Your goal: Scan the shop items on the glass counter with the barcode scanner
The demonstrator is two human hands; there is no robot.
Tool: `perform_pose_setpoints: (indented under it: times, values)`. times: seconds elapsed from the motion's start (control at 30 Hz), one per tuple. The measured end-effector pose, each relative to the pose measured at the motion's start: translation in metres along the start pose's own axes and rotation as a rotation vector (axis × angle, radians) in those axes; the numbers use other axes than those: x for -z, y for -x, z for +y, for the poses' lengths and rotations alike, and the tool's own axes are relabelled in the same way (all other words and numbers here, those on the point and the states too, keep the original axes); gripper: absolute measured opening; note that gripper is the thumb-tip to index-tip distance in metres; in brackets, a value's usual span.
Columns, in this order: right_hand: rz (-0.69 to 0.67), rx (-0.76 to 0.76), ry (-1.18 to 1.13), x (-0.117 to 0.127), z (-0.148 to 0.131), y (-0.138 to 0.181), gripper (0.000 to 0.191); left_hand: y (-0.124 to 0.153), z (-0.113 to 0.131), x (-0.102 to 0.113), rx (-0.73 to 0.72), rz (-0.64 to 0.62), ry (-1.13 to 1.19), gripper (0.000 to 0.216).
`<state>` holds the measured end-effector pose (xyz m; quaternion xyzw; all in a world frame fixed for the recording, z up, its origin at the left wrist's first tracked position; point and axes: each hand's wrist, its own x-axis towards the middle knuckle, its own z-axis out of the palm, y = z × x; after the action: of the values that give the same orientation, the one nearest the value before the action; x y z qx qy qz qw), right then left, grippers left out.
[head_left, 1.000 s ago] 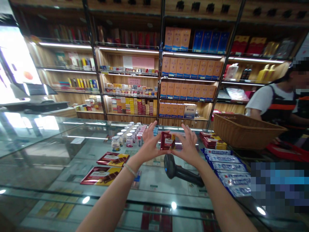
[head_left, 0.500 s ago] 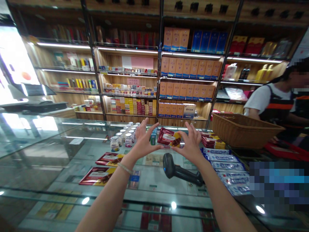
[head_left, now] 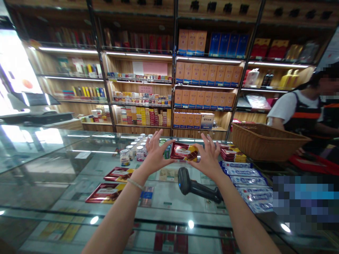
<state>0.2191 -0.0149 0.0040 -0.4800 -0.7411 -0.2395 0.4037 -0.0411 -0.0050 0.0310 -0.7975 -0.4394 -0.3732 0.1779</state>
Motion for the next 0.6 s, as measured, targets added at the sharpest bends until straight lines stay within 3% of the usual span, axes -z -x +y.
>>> perform_pose_setpoints:
  times: [0.27, 0.6]
  values:
    - [0.077, -0.06, 0.07, 0.0016, -0.0018, -0.002, 0.069, -0.0008, -0.004, -0.0013, 0.035, 0.036, -0.006, 0.073]
    - [0.102, -0.121, 0.064, 0.0023, -0.0045, -0.005, 0.041, -0.0056, -0.0017, -0.0064, 0.086, 0.016, -0.029, 0.065]
